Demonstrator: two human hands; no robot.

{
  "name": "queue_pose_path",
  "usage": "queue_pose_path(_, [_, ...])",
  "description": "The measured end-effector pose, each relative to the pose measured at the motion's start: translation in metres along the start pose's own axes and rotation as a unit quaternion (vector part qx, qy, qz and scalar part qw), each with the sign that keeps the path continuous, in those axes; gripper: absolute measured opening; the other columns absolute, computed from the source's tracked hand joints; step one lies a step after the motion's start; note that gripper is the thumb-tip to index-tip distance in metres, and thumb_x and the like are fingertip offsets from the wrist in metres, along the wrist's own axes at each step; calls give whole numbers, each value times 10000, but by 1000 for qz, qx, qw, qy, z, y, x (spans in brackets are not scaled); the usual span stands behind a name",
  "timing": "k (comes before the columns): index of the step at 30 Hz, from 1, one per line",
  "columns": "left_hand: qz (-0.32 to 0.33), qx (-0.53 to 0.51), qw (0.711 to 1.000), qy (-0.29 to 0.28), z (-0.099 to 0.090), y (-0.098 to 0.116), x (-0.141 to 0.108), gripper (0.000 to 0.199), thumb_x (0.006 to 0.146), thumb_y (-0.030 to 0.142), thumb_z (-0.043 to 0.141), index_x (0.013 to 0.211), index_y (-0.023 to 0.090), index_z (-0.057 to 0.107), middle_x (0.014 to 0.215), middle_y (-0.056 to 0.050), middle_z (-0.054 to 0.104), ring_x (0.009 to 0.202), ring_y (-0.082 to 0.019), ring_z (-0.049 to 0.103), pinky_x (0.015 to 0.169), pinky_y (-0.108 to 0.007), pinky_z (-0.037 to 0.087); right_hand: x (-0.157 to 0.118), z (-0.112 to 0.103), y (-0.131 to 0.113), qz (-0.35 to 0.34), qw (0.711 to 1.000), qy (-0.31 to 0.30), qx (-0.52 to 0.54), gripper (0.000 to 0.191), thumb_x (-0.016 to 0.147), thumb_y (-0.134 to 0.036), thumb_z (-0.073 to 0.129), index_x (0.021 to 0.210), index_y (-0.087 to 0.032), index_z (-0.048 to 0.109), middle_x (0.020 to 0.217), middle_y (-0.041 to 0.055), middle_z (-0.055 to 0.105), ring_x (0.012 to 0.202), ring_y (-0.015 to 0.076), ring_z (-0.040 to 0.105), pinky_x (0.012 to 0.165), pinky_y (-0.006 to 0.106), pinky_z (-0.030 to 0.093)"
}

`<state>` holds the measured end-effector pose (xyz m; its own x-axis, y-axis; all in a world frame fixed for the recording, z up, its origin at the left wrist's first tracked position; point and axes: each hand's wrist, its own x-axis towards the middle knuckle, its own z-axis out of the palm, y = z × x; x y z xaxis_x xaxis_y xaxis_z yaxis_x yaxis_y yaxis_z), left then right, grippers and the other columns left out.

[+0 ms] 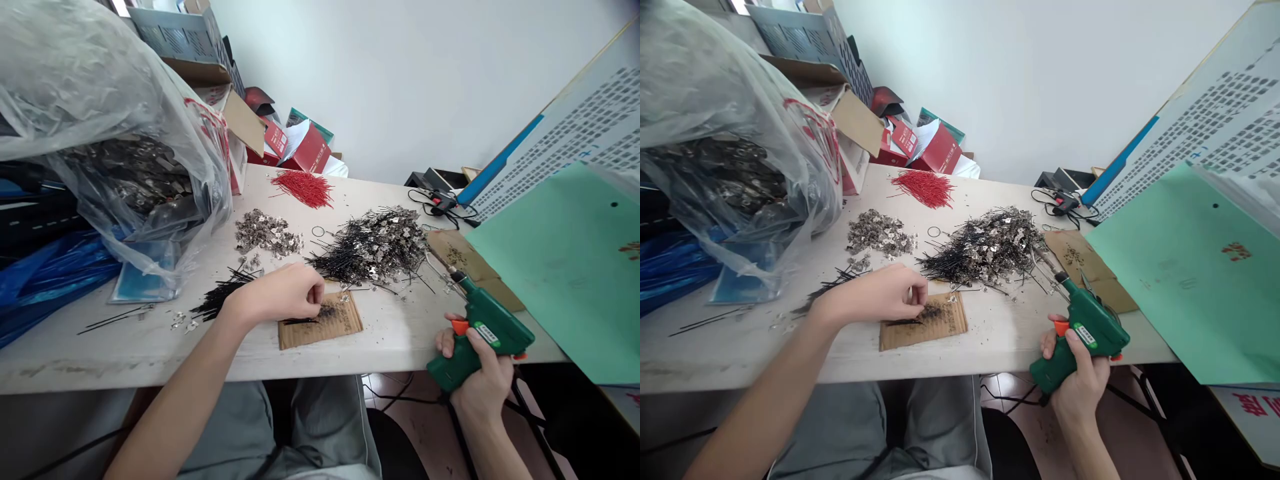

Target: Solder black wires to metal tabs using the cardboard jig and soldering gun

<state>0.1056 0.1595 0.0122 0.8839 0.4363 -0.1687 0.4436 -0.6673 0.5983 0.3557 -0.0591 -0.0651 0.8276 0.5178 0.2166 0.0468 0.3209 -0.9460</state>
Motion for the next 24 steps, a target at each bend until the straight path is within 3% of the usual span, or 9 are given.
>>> queue_pose_path(6, [6, 9, 999, 43, 6, -3, 11, 108, 853, 120, 661, 860, 194, 739, 852, 3, 745, 726, -130, 635, 672, -244, 422, -45, -18, -28, 98, 994, -32, -36, 288, 866, -339, 758, 1068, -134, 745, 645, 45, 616, 458, 142, 456, 531, 343, 414])
queue_pose_path(9, [-10, 10, 999, 35, 8, -2, 14, 78, 861, 140, 683, 845, 198, 734, 836, 9, 741, 725, -133, 630, 679, -252, 413, -73, -19, -28, 208, 973, -67, -68, 314, 865, -394, 800, 1060, -154, 745, 513, -3, 527, 427, 149, 450, 537, 343, 425])
queue_pose_path(12, [-14, 17, 999, 28, 7, 0, 14, 75, 859, 149, 703, 803, 194, 724, 824, 9, 741, 729, -134, 627, 676, -257, 402, -87, -12, -21, 264, 957, -104, -67, 347, 903, -452, 766, 1080, -156, 735, 517, 8, 536, 464, 157, 471, 546, 326, 406])
queue_pose_path(16, [-7, 19, 1000, 18, 7, 2, 14, 90, 851, 125, 703, 793, 190, 728, 824, 10, 748, 735, -132, 639, 693, -255, 407, -84, -3, -17, 286, 948, -107, -85, 407, 854, -518, 804, 1025, -158, 719, 520, 12, 536, 494, 169, 481, 527, 311, 383])
queue_pose_path(24, [36, 29, 998, 43, 21, -2, 20, 104, 870, 134, 655, 814, 195, 719, 798, 9, 723, 720, -128, 620, 707, -254, 409, -86, -14, -22, 285, 949, -106, -88, 400, 876, -506, 784, 1041, -146, 726, 537, 8, 541, 513, 164, 485, 554, 305, 403])
